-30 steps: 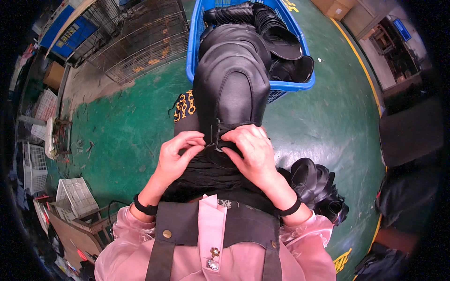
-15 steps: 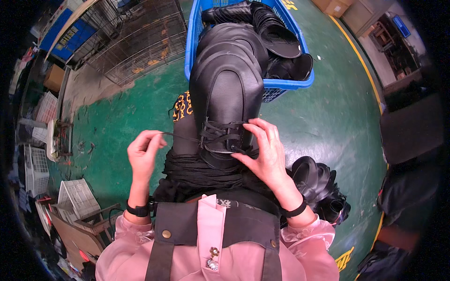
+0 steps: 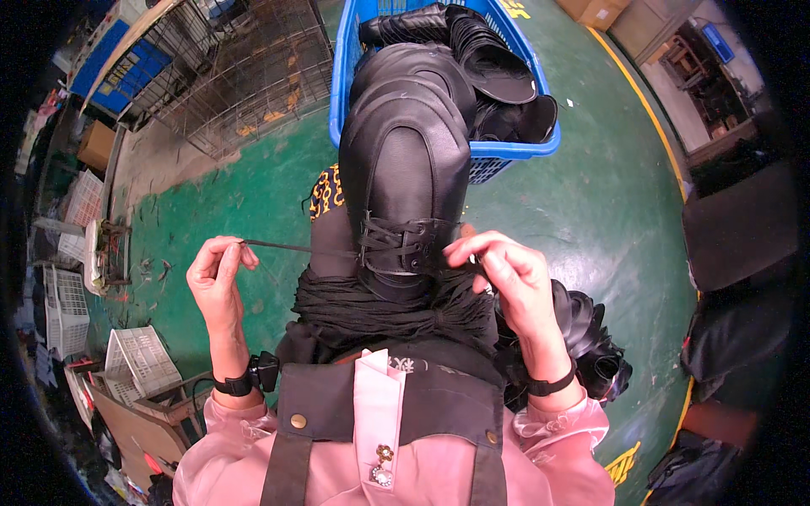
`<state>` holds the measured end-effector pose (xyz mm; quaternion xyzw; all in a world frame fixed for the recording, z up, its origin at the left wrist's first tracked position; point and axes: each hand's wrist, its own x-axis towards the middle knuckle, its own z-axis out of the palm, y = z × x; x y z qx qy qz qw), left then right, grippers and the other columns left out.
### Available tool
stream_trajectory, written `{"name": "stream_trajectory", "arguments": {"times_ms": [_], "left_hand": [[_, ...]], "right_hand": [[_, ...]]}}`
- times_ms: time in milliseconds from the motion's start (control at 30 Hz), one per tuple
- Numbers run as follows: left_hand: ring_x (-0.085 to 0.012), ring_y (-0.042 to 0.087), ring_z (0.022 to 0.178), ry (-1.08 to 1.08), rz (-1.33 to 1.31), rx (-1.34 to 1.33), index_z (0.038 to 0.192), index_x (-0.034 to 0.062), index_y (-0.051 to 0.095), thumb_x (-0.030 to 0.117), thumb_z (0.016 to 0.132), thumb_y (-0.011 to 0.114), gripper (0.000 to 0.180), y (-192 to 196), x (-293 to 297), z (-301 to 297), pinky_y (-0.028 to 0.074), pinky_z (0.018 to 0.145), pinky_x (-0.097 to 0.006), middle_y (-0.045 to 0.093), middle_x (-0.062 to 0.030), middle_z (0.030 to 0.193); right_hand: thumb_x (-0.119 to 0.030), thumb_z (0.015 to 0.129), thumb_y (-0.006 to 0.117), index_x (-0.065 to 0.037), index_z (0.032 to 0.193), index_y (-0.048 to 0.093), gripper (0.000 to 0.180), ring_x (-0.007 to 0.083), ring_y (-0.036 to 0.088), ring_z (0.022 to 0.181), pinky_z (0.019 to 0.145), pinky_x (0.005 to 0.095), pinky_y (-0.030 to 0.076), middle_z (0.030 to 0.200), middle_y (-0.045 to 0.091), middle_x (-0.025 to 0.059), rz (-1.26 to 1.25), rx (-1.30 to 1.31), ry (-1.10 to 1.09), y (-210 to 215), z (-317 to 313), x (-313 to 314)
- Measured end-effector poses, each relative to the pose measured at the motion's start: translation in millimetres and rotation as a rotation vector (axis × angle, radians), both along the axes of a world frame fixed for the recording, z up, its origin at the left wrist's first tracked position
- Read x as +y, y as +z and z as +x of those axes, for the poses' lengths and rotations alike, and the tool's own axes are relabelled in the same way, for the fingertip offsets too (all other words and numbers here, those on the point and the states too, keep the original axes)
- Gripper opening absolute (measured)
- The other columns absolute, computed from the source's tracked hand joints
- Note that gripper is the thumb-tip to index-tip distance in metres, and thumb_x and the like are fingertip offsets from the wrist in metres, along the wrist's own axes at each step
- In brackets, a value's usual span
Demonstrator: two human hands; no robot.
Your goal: Lacing black leather shoes in a shoe factory production line.
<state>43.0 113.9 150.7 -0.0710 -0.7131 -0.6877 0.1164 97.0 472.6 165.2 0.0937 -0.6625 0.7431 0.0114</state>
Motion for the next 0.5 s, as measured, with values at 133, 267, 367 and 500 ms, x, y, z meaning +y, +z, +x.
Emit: {"name": "stream_trajectory", "arguments": {"times_ms": [133, 267, 367, 500], "left_hand": [[-0.0129, 0.063, 0.071, -0.21, -0.034, 0.076, 0.092, -0.0048, 0.066, -0.006, 0.085, 0.06, 0.009, 40, 30, 0, 0.048, 0.063, -0.024, 0.066, -0.009, 0.079], [-0.0203, 0.064, 0.065, -0.489, -0.308, 0.337, 0.085, -0.0026, 0.068, -0.008, 0.074, 0.066, 0.012, 73, 59, -4, 0.049, 0.058, -0.029, 0.067, -0.011, 0.074], [-0.0221, 0.065, 0.063, -0.585, -0.322, 0.428, 0.086, 0.0017, 0.07, -0.005, 0.071, 0.073, 0.016, 76, 82, -7, 0.049, 0.058, -0.031, 0.067, -0.0082, 0.072], [-0.0192, 0.066, 0.078, -0.62, -0.246, 0.236, 0.094, 0.0, 0.068, 0.005, 0.084, 0.067, 0.011, 68, 79, -17, 0.05, 0.066, -0.029, 0.069, -0.0098, 0.085]], "right_hand": [[-0.05, 0.096, 0.05, 0.005, 0.11, 0.06, 0.058, 0.0277, 0.063, 0.103, 0.095, 0.0379, 0.045, 0.106, 0.065, 0.018, -0.542, -0.097, 0.155, -8, -16, -25], [-0.002, 0.077, 0.075, -0.001, 0.129, 0.057, 0.055, 0.0092, 0.057, 0.094, 0.073, 0.0202, 0.043, 0.13, 0.052, 0.0043, -0.07, -0.041, 0.294, 16, -31, -56], [-0.004, 0.081, 0.073, -0.006, 0.118, 0.063, 0.039, 0.0091, 0.059, 0.083, 0.067, 0.0224, 0.046, 0.105, 0.065, 0.0041, 0.309, 0.17, 0.417, 18, -35, -65], [0.003, 0.085, 0.064, -0.004, 0.106, 0.066, 0.022, 0.0194, 0.066, 0.084, 0.075, 0.03, 0.051, 0.091, 0.069, 0.0047, 0.231, 0.142, 0.324, 21, -35, -65]]}}
